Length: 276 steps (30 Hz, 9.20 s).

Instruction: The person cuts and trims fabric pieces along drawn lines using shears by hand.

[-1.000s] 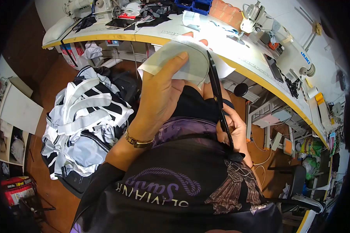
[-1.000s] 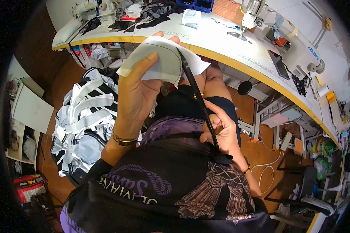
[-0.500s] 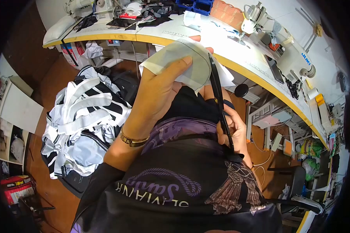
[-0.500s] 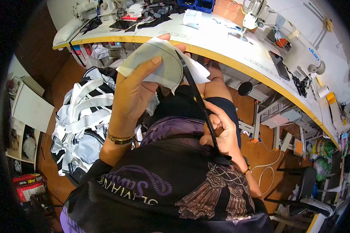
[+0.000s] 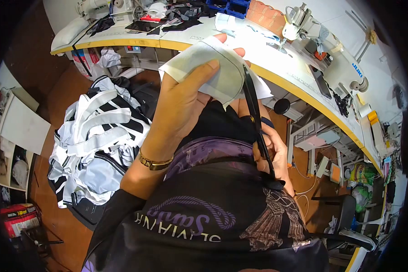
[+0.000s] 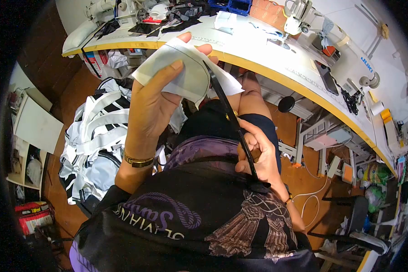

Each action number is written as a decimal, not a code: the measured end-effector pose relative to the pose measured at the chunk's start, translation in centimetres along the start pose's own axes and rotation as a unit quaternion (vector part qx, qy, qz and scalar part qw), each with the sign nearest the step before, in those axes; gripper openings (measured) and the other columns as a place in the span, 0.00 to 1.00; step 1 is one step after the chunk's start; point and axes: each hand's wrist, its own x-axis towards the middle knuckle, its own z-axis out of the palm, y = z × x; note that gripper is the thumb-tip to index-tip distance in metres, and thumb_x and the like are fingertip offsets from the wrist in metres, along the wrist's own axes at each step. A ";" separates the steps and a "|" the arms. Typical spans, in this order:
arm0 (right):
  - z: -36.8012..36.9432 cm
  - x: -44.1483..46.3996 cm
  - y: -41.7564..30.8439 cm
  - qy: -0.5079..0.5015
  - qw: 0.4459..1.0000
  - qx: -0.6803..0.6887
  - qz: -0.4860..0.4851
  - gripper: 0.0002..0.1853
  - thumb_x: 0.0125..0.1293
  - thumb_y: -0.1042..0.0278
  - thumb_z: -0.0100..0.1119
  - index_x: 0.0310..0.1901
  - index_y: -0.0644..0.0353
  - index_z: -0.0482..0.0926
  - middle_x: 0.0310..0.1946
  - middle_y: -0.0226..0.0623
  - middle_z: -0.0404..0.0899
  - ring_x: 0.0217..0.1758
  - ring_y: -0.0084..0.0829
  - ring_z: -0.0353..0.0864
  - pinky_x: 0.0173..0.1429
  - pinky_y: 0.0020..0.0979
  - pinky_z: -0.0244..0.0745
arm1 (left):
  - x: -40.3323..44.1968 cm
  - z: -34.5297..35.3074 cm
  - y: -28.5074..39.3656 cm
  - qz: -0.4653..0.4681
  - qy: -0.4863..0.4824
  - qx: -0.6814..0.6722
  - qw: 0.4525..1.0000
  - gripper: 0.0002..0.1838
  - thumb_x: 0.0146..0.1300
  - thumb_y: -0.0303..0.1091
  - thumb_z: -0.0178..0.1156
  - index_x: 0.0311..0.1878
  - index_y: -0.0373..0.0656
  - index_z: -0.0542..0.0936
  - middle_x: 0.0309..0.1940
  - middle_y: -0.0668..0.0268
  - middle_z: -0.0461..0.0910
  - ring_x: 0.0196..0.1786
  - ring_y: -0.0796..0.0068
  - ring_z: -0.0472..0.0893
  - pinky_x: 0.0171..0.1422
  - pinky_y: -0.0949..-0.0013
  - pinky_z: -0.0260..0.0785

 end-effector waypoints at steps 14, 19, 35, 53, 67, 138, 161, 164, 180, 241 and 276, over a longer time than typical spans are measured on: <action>0.5 0.1 -0.6 0.013 0.999 -0.035 0.012 0.47 0.36 0.70 0.77 0.61 0.67 0.61 0.19 0.19 0.59 0.22 0.13 0.59 0.27 0.15 0.53 | 0.0 0.1 -0.2 0.005 -0.011 0.002 1.000 0.24 0.64 0.28 0.47 0.62 0.30 0.59 0.52 0.45 0.72 0.55 0.56 0.74 0.55 0.61 0.72; 0.5 0.1 -0.3 0.014 1.000 0.015 0.014 0.47 0.37 0.69 0.77 0.61 0.68 0.61 0.19 0.20 0.59 0.22 0.13 0.60 0.27 0.15 0.54 | -0.1 0.2 0.1 -0.001 -0.012 -0.003 1.000 0.24 0.64 0.27 0.48 0.62 0.30 0.59 0.52 0.45 0.72 0.54 0.59 0.75 0.55 0.62 0.71; 0.3 0.1 -0.2 0.004 1.000 0.003 0.013 0.46 0.36 0.75 0.76 0.61 0.67 0.61 0.18 0.19 0.59 0.21 0.13 0.59 0.26 0.15 0.52 | -0.2 0.3 -0.5 0.004 0.000 -0.016 1.000 0.23 0.65 0.26 0.46 0.62 0.32 0.60 0.52 0.47 0.72 0.54 0.62 0.75 0.57 0.63 0.70; 0.7 0.1 -0.3 0.018 0.999 -0.034 -0.003 0.45 0.36 0.72 0.76 0.60 0.67 0.63 0.19 0.19 0.58 0.22 0.13 0.59 0.27 0.15 0.51 | -0.4 0.3 0.7 -0.010 -0.010 0.052 0.999 0.22 0.63 0.26 0.47 0.60 0.31 0.63 0.47 0.45 0.75 0.50 0.56 0.77 0.55 0.62 0.71; 0.1 -0.2 -1.1 -0.037 0.996 -0.068 0.044 0.45 0.40 0.78 0.72 0.63 0.65 0.60 0.27 0.26 0.71 0.29 0.14 0.68 0.35 0.14 0.58 | -0.5 -1.3 1.8 -0.021 -0.020 0.097 0.995 0.22 0.63 0.26 0.47 0.60 0.29 0.63 0.47 0.43 0.75 0.51 0.54 0.77 0.57 0.61 0.68; -0.1 0.4 0.1 -0.013 0.995 -0.089 -0.029 0.43 0.36 0.84 0.72 0.59 0.69 0.64 0.19 0.23 0.69 0.22 0.13 0.67 0.28 0.13 0.59 | -1.0 -0.7 0.8 -0.016 0.006 0.071 0.997 0.24 0.64 0.29 0.49 0.61 0.30 0.61 0.51 0.48 0.73 0.53 0.59 0.76 0.57 0.62 0.69; 1.2 0.4 -0.8 0.069 0.987 -0.134 0.059 0.43 0.30 0.90 0.69 0.57 0.68 0.67 0.16 0.25 0.69 0.23 0.14 0.69 0.29 0.14 0.61 | -1.2 -0.5 0.9 -0.050 0.015 0.050 0.997 0.23 0.65 0.31 0.49 0.60 0.29 0.62 0.52 0.46 0.71 0.54 0.55 0.75 0.58 0.58 0.68; 1.3 0.3 -0.8 0.069 0.986 -0.143 0.055 0.44 0.29 0.91 0.69 0.57 0.67 0.68 0.17 0.25 0.69 0.23 0.14 0.70 0.29 0.14 0.62 | -0.8 -0.8 1.3 -0.021 0.026 0.024 0.999 0.24 0.64 0.31 0.49 0.60 0.29 0.61 0.54 0.45 0.70 0.56 0.54 0.73 0.58 0.58 0.68; 1.2 0.4 -0.9 0.065 0.991 -0.100 0.068 0.42 0.34 0.85 0.72 0.57 0.66 0.67 0.17 0.24 0.69 0.23 0.13 0.68 0.28 0.13 0.60 | -1.1 -0.6 1.2 -0.014 0.011 0.054 0.998 0.22 0.65 0.29 0.48 0.60 0.28 0.63 0.51 0.45 0.73 0.53 0.60 0.76 0.58 0.63 0.69; 0.8 0.7 -0.7 0.028 0.981 -0.189 -0.035 0.48 0.27 0.73 0.78 0.58 0.67 0.67 0.16 0.22 0.67 0.21 0.13 0.64 0.26 0.14 0.54 | -1.3 0.3 -0.4 -0.037 0.032 -0.010 0.999 0.20 0.67 0.32 0.46 0.58 0.28 0.64 0.55 0.51 0.71 0.57 0.58 0.73 0.60 0.61 0.68; 0.7 0.9 -0.5 0.016 0.989 -0.142 -0.021 0.46 0.30 0.77 0.76 0.58 0.66 0.66 0.16 0.23 0.66 0.21 0.13 0.64 0.26 0.14 0.56 | -1.2 0.7 -0.6 0.002 0.021 -0.027 0.999 0.20 0.68 0.31 0.45 0.59 0.29 0.62 0.55 0.48 0.70 0.57 0.55 0.72 0.60 0.60 0.68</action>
